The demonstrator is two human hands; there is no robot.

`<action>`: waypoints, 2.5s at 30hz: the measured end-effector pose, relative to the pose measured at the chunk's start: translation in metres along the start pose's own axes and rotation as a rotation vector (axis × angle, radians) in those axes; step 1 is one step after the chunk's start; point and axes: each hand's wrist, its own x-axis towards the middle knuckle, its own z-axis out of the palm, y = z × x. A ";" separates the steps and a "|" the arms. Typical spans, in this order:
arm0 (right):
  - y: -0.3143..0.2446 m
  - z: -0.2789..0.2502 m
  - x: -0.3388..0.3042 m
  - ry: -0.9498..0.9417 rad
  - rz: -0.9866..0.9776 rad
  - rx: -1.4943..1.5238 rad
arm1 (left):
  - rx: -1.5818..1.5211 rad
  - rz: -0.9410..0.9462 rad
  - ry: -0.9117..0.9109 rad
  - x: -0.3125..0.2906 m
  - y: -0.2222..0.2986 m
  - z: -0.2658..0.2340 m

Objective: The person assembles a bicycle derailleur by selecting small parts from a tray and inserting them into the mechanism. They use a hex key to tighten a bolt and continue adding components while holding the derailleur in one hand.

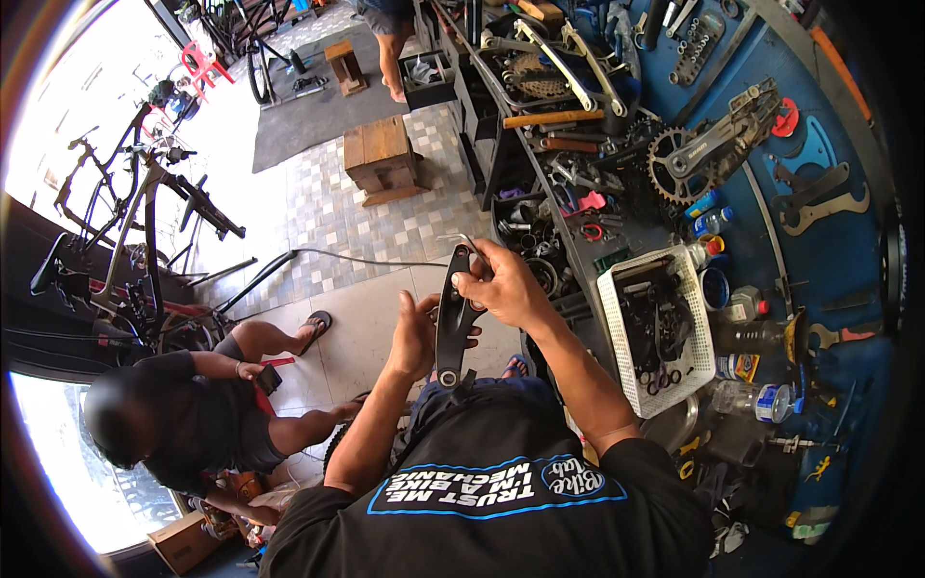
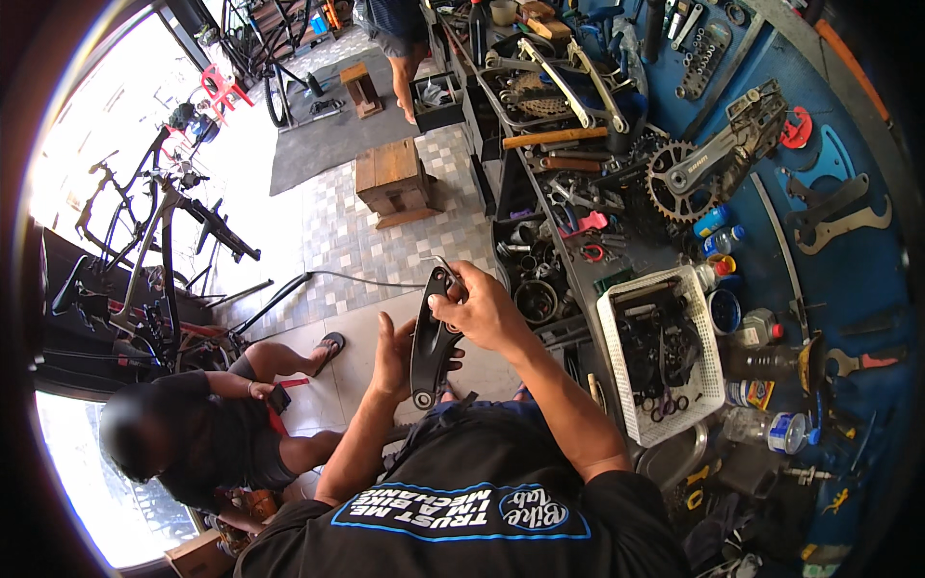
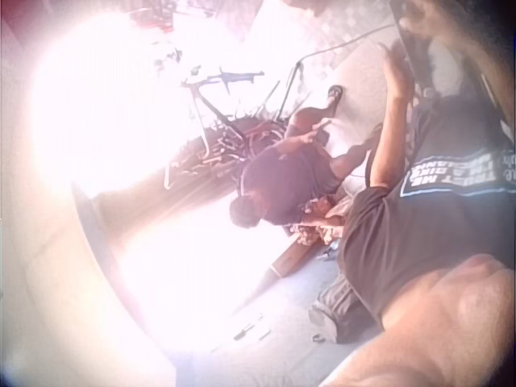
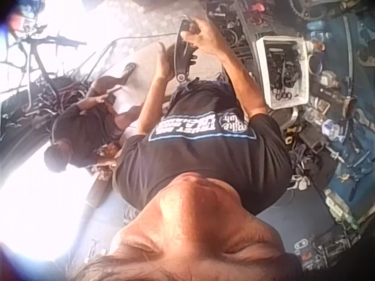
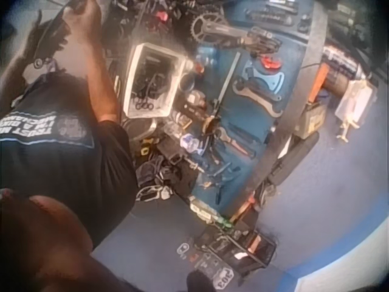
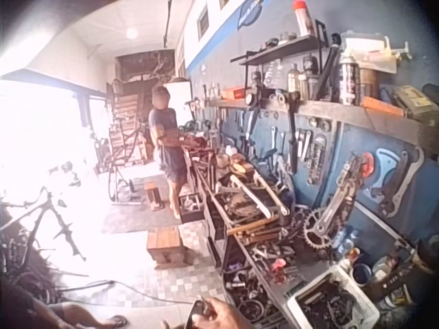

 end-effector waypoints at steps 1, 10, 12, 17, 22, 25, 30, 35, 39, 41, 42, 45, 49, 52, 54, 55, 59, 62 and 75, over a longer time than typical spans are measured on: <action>-0.003 0.002 -0.001 0.011 0.007 -0.038 | 0.056 0.025 -0.054 0.000 0.003 0.007; -0.024 -0.020 -0.005 0.267 -0.416 0.086 | 0.216 -0.101 0.100 0.009 0.012 -0.004; -0.042 -0.030 -0.007 0.264 -0.656 0.045 | 0.307 -0.061 0.138 0.009 0.011 -0.003; -0.057 -0.022 -0.021 0.090 -0.707 0.144 | 0.430 0.033 0.156 0.013 0.012 0.000; -0.050 -0.016 -0.016 0.085 -0.698 0.012 | 0.416 0.022 0.129 0.010 0.019 0.007; -0.049 -0.014 -0.015 0.083 -0.692 -0.042 | 0.389 0.026 0.135 0.008 0.021 0.011; -0.045 -0.007 -0.014 0.126 -0.678 0.020 | 0.433 0.042 0.155 0.009 0.019 0.008; -0.055 -0.006 -0.019 0.041 -0.670 -0.178 | 0.481 0.032 0.182 0.009 0.020 0.006; -0.057 -0.007 -0.011 0.073 -0.713 -0.249 | 0.491 0.024 0.193 0.005 0.020 0.006; -0.054 -0.012 -0.007 0.099 -0.722 -0.308 | 0.501 0.022 0.190 0.004 0.020 0.005; -0.051 -0.013 -0.006 0.112 -0.727 -0.337 | 0.503 0.022 0.187 0.003 0.020 0.005; -0.041 -0.001 0.001 0.021 -0.575 0.104 | 0.512 0.017 0.169 0.005 0.019 0.002; -0.055 0.002 -0.003 -0.167 -0.387 0.413 | 0.483 0.009 0.170 0.003 0.022 0.002; -0.044 -0.002 -0.001 -0.109 -0.458 0.096 | 0.505 0.006 0.167 0.006 0.022 -0.004; -0.041 -0.002 -0.001 -0.049 -0.474 -0.018 | 0.501 -0.005 0.169 0.006 0.022 -0.002; -0.037 -0.002 0.000 -0.019 -0.463 -0.019 | 0.500 -0.011 0.169 0.006 0.023 -0.001; -0.037 0.000 0.004 -0.019 -0.472 0.042 | 0.514 -0.006 0.162 0.009 0.020 -0.002; -0.051 -0.003 0.000 -0.149 -0.404 0.307 | 0.518 -0.011 0.156 0.010 0.020 -0.003; -0.046 0.001 0.005 -0.029 -0.407 0.296 | 0.543 0.021 0.151 0.014 0.021 0.001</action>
